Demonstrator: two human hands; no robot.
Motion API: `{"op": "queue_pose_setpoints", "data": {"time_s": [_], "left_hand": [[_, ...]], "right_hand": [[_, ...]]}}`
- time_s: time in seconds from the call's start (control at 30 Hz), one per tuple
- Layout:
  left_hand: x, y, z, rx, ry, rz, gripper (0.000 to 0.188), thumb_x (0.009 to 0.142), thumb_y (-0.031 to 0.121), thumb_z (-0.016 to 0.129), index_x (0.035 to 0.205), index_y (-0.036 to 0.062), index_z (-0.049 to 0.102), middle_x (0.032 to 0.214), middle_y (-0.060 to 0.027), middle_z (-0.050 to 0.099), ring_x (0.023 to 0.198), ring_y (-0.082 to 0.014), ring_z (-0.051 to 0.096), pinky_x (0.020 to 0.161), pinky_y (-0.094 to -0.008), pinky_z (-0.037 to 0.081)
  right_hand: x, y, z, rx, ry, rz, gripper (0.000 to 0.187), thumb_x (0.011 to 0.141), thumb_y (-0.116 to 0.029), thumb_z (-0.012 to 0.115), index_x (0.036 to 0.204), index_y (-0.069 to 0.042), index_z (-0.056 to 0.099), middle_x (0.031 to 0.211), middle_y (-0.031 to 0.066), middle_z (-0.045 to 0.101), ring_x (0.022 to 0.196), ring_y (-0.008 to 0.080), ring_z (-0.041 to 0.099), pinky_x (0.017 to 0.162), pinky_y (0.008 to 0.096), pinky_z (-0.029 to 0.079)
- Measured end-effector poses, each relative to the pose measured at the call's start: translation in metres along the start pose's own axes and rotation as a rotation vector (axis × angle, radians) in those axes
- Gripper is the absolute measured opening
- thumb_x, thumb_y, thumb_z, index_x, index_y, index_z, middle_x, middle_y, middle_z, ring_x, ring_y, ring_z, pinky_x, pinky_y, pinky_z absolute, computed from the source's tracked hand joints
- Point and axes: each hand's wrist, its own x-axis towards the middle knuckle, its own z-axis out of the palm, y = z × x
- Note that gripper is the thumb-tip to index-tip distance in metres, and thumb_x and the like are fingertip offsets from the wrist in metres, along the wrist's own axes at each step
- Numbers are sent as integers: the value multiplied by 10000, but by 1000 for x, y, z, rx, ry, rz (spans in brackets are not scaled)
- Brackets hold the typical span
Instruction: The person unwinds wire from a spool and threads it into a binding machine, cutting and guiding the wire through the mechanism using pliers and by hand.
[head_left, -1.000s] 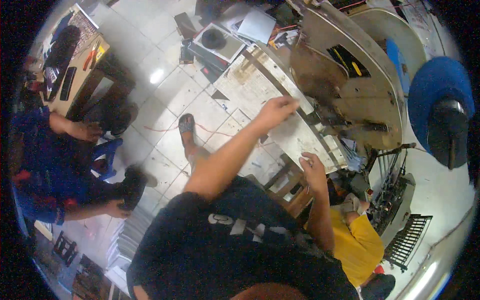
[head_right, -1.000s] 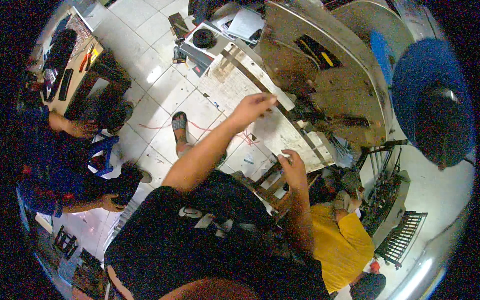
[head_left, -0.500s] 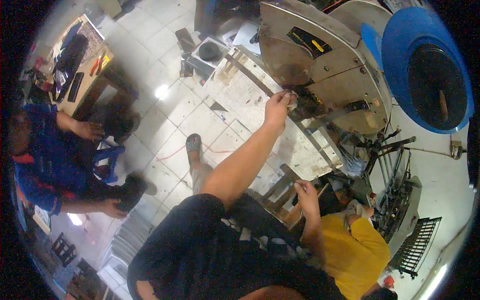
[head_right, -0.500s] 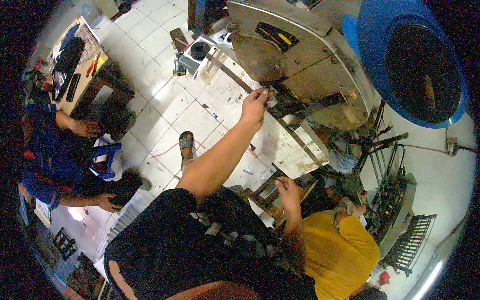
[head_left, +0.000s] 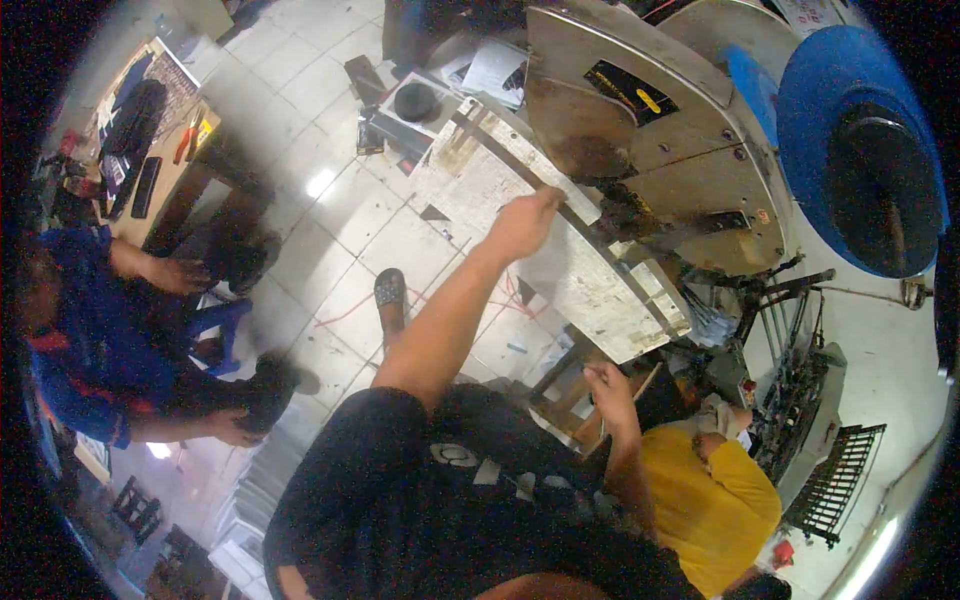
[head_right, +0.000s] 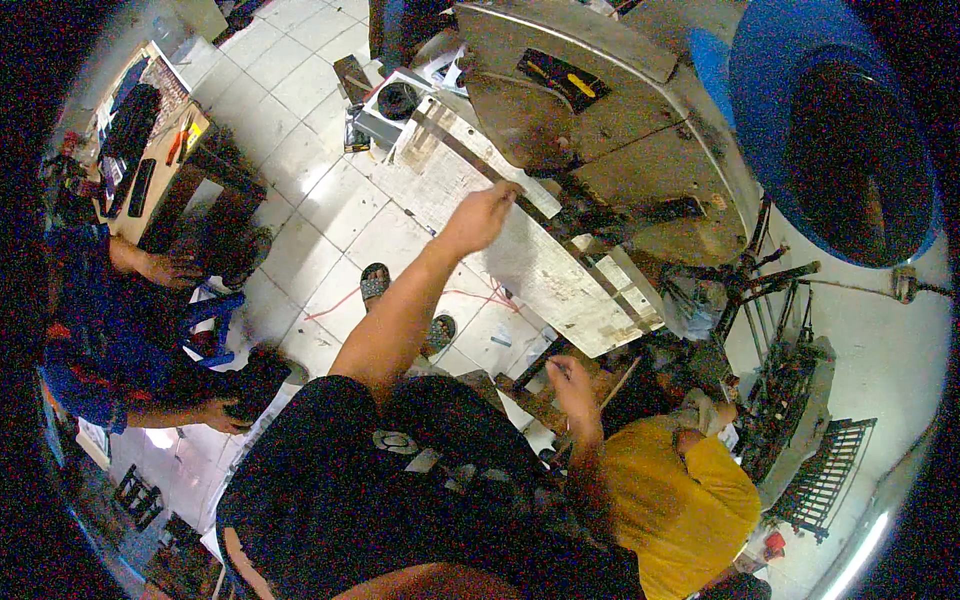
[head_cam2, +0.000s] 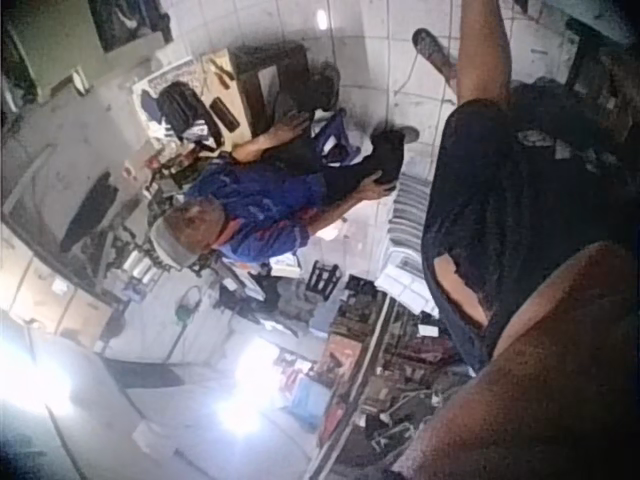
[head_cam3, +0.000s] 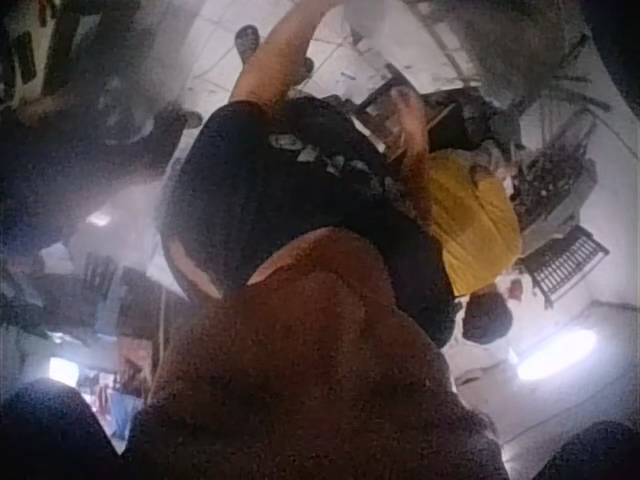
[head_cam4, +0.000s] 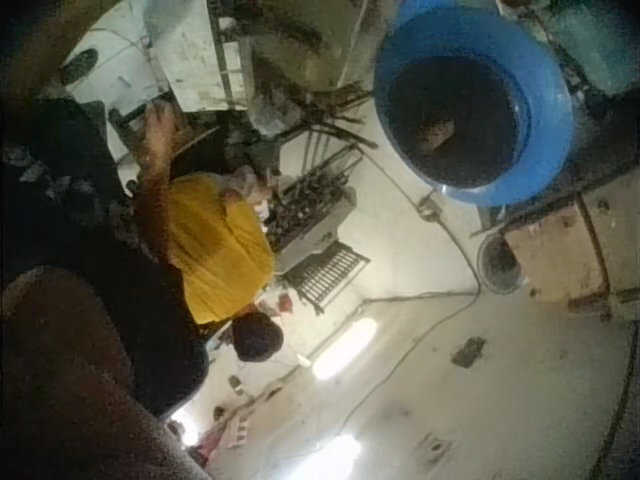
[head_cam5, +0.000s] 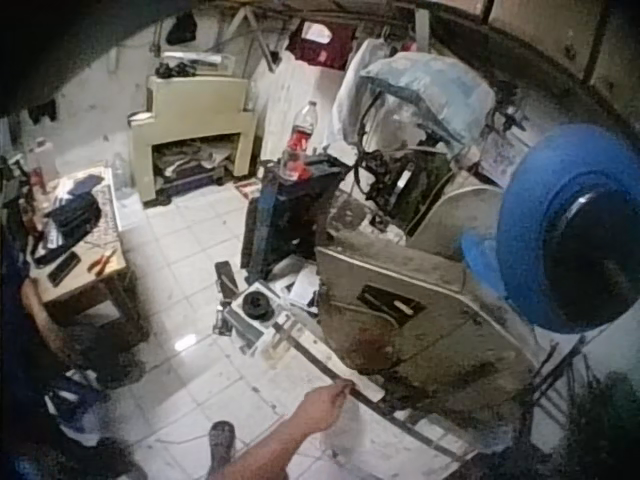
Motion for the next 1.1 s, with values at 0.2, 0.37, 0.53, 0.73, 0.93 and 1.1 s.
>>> {"op": "queue_pose_setpoints", "data": {"time_s": [0.2,0.37,0.53,0.73,0.93,1.1], "left_hand": [[-5,46,22,501,-125,123,287,838,128,524,1112,96,607,805,-196,666,760,-370,665,646,-496,525],[-41,36,43,592,-226,126,236,813,137,546,1015,54,636,798,-176,680,747,-336,681,612,-463,532],[-99,40,89,724,-687,301,202,816,175,556,843,59,719,819,-144,707,767,-309,692,635,-451,540],[-217,29,172,461,-1291,525,186,786,206,610,822,40,688,869,-184,693,861,-329,688,702,-498,545],[-234,12,205,647,-1468,536,204,777,228,640,912,88,702,904,-170,697,878,-358,675,750,-501,530],[-227,-20,200,635,-1583,355,313,779,274,671,1012,64,684,956,-200,673,948,-378,648,805,-492,514]], "right_hand": [[9,-16,9,-42,-24,-150,317,910,-252,645,1120,-17,614,1052,127,650,969,215,598,863,345,469],[21,7,-2,-50,-8,-101,331,902,-257,653,1128,-20,612,1057,138,653,988,226,602,867,352,469],[33,-10,-13,-141,301,-364,342,905,-259,654,1135,-9,606,883,64,590,827,161,544,781,293,449],[67,-66,-18,-296,68,-467,422,940,-309,593,1280,-64,546,966,139,688,953,257,644,837,357,490],[46,-70,16,102,-64,-233,383,956,-341,556,1136,-10,631,1000,200,689,969,368,646,858,440,488],[66,111,12,-654,81,-178,360,950,-311,503,1087,-15,657,1054,236,662,985,422,626,813,482,491]]}}
